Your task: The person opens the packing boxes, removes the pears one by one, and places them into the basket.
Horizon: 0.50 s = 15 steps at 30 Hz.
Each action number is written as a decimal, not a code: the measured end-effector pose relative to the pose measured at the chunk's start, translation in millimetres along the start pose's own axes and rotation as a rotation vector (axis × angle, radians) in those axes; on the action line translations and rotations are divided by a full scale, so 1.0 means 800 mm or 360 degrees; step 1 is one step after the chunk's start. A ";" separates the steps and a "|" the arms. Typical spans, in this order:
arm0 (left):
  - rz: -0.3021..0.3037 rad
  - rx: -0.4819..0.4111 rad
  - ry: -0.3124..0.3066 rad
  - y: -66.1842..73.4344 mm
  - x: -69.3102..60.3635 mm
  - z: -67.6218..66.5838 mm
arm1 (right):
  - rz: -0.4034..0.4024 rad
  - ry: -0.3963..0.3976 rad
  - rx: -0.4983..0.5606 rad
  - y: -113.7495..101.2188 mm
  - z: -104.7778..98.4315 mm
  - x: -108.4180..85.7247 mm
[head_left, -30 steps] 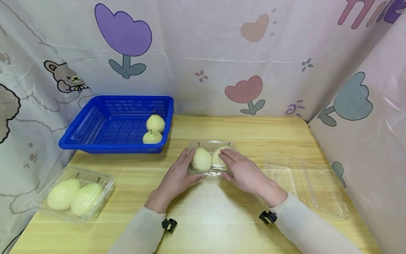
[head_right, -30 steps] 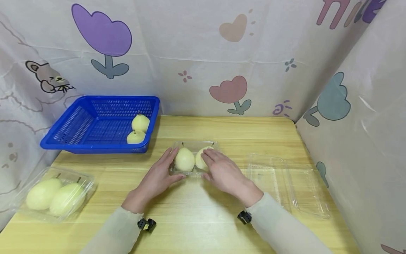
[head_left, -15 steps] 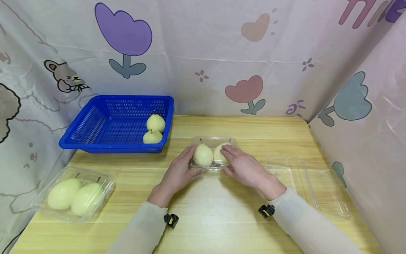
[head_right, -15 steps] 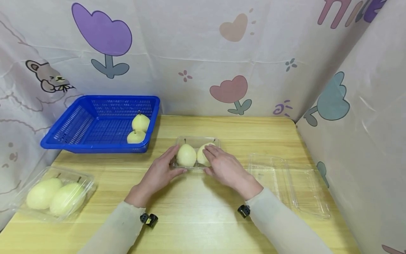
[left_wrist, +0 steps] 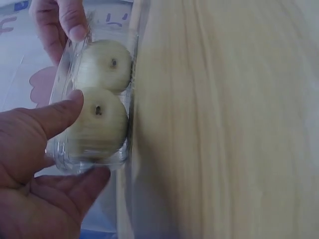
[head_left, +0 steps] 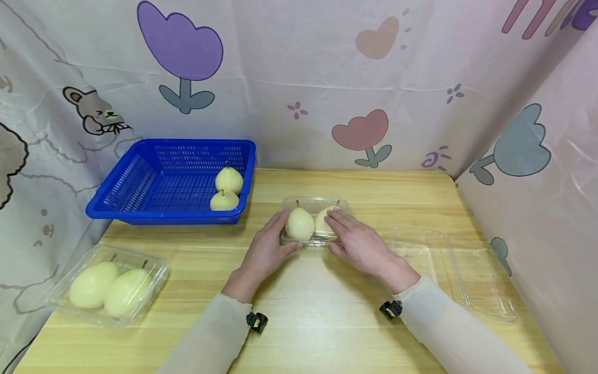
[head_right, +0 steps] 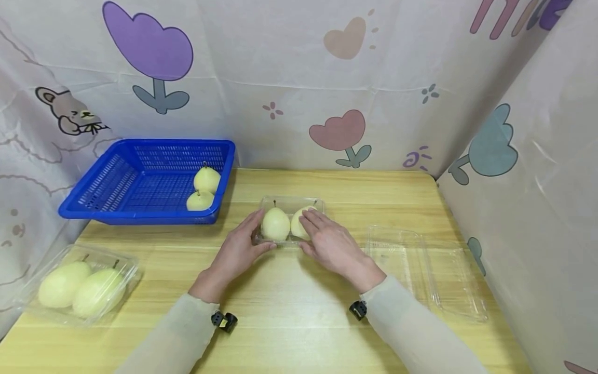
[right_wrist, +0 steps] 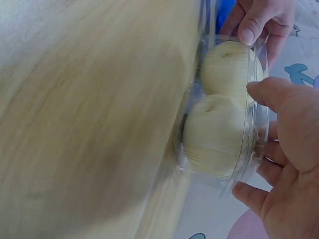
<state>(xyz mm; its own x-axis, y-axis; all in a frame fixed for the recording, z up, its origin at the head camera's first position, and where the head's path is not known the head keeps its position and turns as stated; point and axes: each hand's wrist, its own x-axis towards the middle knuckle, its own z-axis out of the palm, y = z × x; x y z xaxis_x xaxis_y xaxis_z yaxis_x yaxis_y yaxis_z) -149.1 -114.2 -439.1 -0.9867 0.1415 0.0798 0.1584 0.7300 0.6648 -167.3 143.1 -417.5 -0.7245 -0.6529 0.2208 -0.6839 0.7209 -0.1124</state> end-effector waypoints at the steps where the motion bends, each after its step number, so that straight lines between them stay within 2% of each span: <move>1: -0.0010 0.0016 0.0003 0.001 0.000 0.000 | 0.0009 -0.0005 0.0011 0.000 0.001 0.000; 5: 0.0018 0.0129 0.0016 0.006 0.001 0.000 | 0.0037 -0.0031 0.0045 -0.001 0.005 0.000; 10: 0.0168 0.0305 0.0013 0.008 -0.002 -0.003 | 0.0057 -0.0037 0.0069 -0.002 0.008 -0.001; 15: 0.0273 0.0399 -0.0003 0.010 -0.003 -0.006 | 0.0069 -0.0025 0.0074 -0.004 0.010 -0.001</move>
<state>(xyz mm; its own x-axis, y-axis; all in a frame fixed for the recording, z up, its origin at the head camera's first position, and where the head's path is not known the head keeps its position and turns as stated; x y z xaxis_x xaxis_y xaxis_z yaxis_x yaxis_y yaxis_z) -145.5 -111.7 -430.5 -0.9447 0.2782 0.1738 0.3271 0.8376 0.4374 -165.6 139.4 -425.0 -0.7546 -0.6250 0.1998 -0.6548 0.7372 -0.1669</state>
